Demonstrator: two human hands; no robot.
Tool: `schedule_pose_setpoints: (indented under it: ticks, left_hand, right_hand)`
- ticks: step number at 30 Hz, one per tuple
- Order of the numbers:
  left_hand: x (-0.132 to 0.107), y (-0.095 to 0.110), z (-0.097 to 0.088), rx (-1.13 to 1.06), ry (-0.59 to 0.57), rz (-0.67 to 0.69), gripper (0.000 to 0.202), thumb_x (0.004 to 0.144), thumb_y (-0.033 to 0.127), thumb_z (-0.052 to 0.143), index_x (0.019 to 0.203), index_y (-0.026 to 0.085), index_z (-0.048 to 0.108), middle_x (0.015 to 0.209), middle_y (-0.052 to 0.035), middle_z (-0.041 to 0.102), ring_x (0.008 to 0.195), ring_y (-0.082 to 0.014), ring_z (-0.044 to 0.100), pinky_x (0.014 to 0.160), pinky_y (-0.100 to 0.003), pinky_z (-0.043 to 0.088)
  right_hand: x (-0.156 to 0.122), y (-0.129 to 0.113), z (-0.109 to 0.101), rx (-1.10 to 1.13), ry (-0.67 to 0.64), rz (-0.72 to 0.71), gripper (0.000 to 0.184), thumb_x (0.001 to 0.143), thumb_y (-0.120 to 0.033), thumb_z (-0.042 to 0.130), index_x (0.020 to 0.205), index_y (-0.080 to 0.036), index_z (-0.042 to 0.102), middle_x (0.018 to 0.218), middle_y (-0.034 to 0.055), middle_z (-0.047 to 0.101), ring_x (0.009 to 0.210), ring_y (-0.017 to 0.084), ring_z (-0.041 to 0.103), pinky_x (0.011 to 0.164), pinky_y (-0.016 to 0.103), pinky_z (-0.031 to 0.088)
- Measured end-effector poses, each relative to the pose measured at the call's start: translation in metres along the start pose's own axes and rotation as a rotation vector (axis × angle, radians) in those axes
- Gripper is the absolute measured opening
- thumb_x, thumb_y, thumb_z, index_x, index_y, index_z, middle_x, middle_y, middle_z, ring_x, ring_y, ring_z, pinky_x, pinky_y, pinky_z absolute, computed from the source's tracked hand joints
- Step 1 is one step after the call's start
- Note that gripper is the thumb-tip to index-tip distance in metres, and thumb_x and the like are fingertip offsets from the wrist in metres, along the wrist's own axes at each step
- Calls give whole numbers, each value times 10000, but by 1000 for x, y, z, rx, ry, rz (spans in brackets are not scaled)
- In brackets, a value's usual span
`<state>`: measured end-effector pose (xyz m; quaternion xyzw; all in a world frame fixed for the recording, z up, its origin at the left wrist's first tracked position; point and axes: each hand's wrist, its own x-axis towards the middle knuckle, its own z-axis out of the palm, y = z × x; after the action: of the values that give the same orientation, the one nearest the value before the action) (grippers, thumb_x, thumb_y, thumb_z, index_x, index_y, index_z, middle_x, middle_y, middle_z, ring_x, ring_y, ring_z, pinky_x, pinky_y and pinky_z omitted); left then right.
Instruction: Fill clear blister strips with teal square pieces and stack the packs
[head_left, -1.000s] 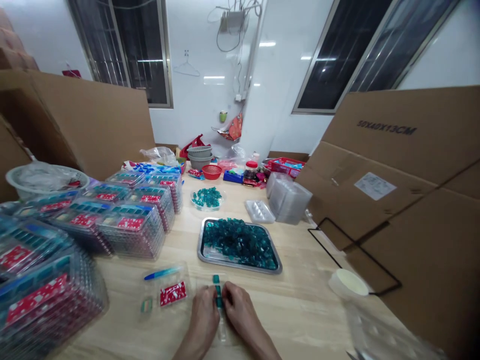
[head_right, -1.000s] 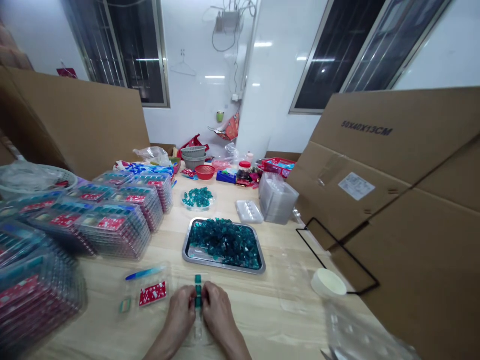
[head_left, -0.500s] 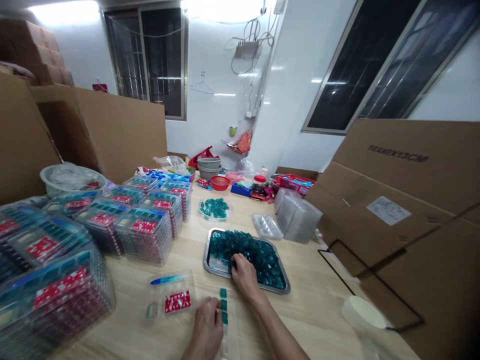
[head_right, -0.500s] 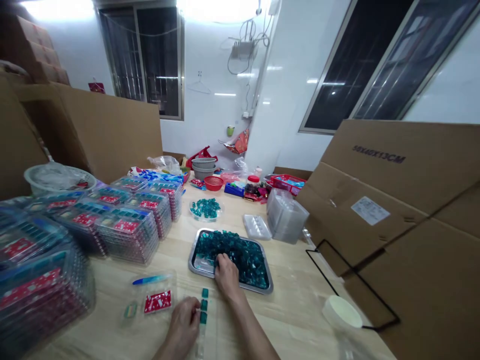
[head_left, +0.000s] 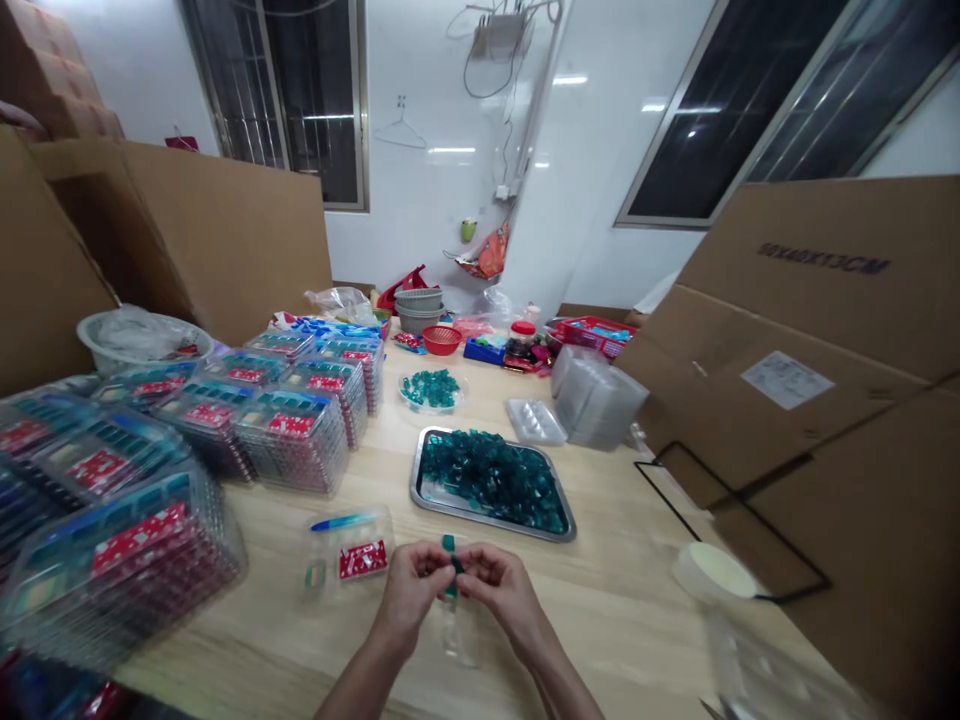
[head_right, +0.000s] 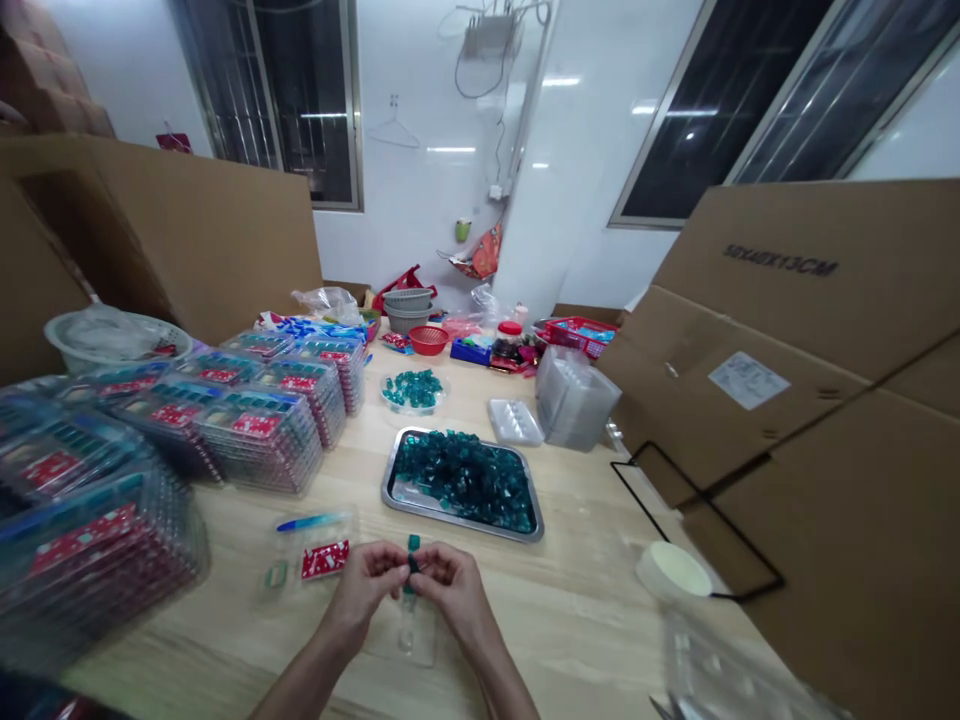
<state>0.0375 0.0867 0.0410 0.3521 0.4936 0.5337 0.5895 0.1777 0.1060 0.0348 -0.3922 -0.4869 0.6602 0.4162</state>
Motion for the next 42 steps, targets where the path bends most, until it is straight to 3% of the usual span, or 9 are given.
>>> schedule_pose_setpoints:
  ticks: [6,10,14,17,22,26,30,36,42]
  left_hand:
    - [-8,-4,-12,-101,-86,-24,144,507,176,731,581,107,629,526,9,580,471,-65,460,481,-190,335]
    - [-9,-7,-17,-149,-144,-120,174,530,191,747,654,106,659,546,1,602,460,-62,465,482,-192,322]
    - [-7,-10,-18,-129,-183,-196,157,506,173,753,590,98,645,484,8,571,410,-48,420,455,-193,265]
    - [-7,-9,-17,-175,-211,-194,159,487,158,752,576,101,633,487,12,569,427,-52,429,474,-197,278]
    - [-11,0,-15,-233,-236,-143,177,497,168,743,584,111,600,581,-6,607,504,-76,490,500,-200,324]
    - [-12,5,-15,-191,-245,-142,181,507,171,712,588,124,558,524,17,568,458,-72,478,469,-194,316]
    - [-13,-1,-17,-19,-202,-151,163,534,192,654,611,152,516,469,37,529,431,-89,482,453,-199,314]
    - [-14,-22,-18,632,-47,-26,107,540,68,497,574,150,557,471,54,458,476,-97,438,488,-210,288]
    - [-11,-27,-12,842,22,52,195,577,17,473,602,144,618,519,24,491,529,-117,452,542,-230,270]
  right_hand:
    - [-3,14,-1,27,-27,30,354,492,-326,859,702,-153,632,607,-28,605,515,85,520,512,197,392]
    - [-2,22,-3,56,-75,67,399,446,-345,870,680,-153,611,568,-31,601,479,88,519,492,205,401]
    - [-2,26,-5,58,-93,95,422,414,-340,878,675,-153,604,568,-31,607,479,94,531,489,205,407]
    - [-7,21,-4,79,-116,109,411,429,-331,876,664,-151,590,546,-27,606,457,89,515,475,201,397]
    - [-18,6,5,304,-91,167,290,562,-280,813,708,-149,600,572,-12,614,491,82,531,484,176,376]
    - [-18,-3,7,306,-72,173,264,541,-249,790,647,-154,568,527,-32,576,433,71,485,442,178,333]
    - [-14,4,1,111,-69,151,184,543,-198,697,640,-161,545,499,-39,571,419,84,481,446,196,361]
    - [-13,38,-3,-186,-24,116,99,554,-184,517,635,-191,461,478,-83,474,402,93,464,406,194,336]
    - [-10,40,0,-579,46,1,77,629,-136,410,637,-209,430,500,-56,482,452,119,496,453,209,333]
